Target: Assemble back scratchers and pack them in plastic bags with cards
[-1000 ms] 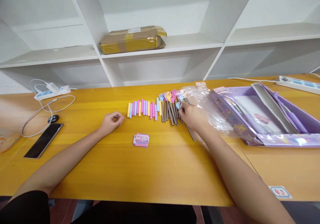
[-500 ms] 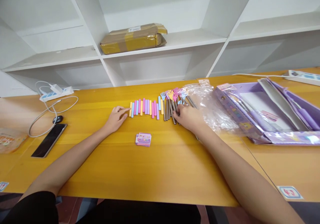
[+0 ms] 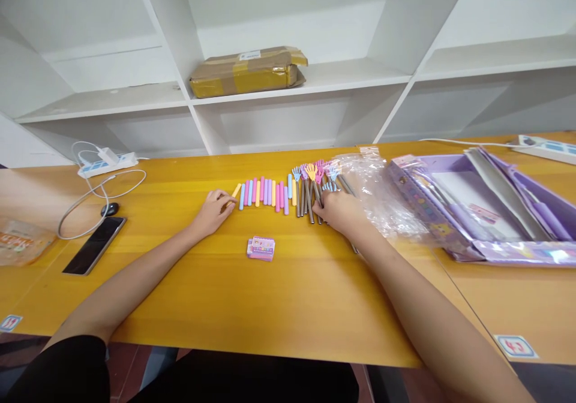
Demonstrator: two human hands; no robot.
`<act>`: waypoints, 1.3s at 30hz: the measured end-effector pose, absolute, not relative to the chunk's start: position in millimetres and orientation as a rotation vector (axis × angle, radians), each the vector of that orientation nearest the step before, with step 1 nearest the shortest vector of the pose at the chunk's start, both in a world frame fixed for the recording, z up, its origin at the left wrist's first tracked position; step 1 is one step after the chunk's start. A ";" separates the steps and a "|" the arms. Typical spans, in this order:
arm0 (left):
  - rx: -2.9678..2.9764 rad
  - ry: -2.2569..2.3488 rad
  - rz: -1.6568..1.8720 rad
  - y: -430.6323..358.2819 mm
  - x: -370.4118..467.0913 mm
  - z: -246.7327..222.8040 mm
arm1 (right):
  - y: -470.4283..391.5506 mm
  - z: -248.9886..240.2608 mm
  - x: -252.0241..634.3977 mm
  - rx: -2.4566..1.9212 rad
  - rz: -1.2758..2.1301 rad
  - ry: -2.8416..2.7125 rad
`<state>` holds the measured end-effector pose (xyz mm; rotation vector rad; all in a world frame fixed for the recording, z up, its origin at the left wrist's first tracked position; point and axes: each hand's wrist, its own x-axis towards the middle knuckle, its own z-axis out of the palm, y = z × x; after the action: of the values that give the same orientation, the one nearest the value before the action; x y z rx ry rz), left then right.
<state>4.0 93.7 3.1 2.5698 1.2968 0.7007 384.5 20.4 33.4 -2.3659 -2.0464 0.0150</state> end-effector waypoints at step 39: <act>2.299 1.306 0.749 64.0 8.0 19.3 | -6.6 47.5 367.2 -1.016 1.404 -1.387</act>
<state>8.0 64.0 19.3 2.2991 1.3064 0.7489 367.2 -6.6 47.5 -1.0159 -1.3870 1.4043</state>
